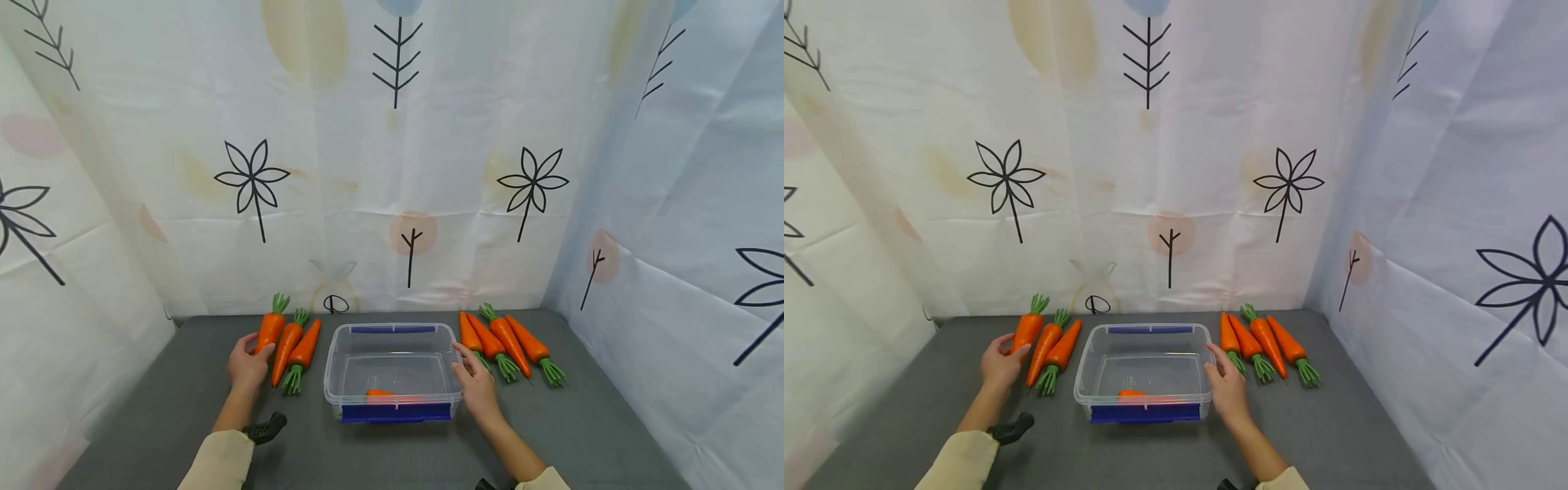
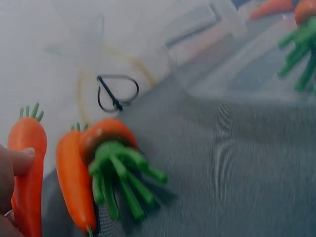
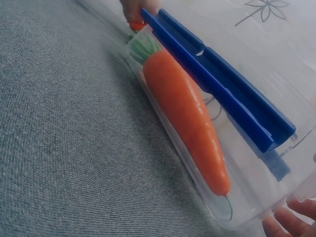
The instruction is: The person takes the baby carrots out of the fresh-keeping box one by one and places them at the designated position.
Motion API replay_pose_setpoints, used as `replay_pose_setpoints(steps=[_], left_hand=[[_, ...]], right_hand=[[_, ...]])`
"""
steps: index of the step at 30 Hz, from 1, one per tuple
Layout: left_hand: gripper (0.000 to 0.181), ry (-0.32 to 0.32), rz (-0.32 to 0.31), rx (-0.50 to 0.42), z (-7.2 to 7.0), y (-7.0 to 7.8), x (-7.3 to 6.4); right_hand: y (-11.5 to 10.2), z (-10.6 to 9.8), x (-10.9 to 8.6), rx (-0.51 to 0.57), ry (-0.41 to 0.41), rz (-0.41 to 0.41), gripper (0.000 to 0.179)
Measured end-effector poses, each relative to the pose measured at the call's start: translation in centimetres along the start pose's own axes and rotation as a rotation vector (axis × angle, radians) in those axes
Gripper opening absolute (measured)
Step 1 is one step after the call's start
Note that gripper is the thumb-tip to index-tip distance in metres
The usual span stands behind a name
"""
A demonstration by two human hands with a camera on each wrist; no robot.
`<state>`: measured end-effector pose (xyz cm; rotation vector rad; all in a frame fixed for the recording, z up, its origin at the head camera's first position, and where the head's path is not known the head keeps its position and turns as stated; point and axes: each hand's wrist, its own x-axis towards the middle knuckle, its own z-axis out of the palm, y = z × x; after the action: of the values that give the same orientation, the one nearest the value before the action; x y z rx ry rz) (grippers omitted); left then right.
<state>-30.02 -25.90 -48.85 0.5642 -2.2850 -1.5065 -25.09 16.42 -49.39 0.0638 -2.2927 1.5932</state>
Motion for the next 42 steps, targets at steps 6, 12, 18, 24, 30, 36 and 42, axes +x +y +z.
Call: replay_pose_setpoints(steps=[6,12,18,24,30,36,42], left_hand=[[0.05,0.027,0.0,0.085,-0.2,-1.3,0.3],[0.049,0.031,0.008,0.135,-0.1,-1.7,0.5],[0.047,0.035,0.017,0.168,0.0,-1.8,0.5],[0.046,0.028,0.026,0.181,-0.1,-1.7,0.5],[0.046,0.018,0.05,0.212,-0.4,-1.5,0.5],[0.048,-0.046,0.07,0.24,-0.7,-1.6,0.7],[0.052,-0.138,0.088,0.253,-0.9,-1.9,0.6]], right_hand=[[0.1,0.0,-0.1,-0.001,-0.01,0.0,0.039],[0.1,0.1,-0.1,-0.011,-0.004,-0.005,0.038],[0.0,0.1,-0.1,-0.014,-0.002,0.007,0.038],[-0.1,0.0,0.0,-0.002,-0.011,0.008,0.038],[-0.2,-0.1,-0.1,0.006,-0.015,0.001,0.038],[-0.1,-0.2,0.0,0.013,-0.008,-0.002,0.038],[-0.1,-0.2,-0.1,0.005,-0.014,0.004,0.038]])
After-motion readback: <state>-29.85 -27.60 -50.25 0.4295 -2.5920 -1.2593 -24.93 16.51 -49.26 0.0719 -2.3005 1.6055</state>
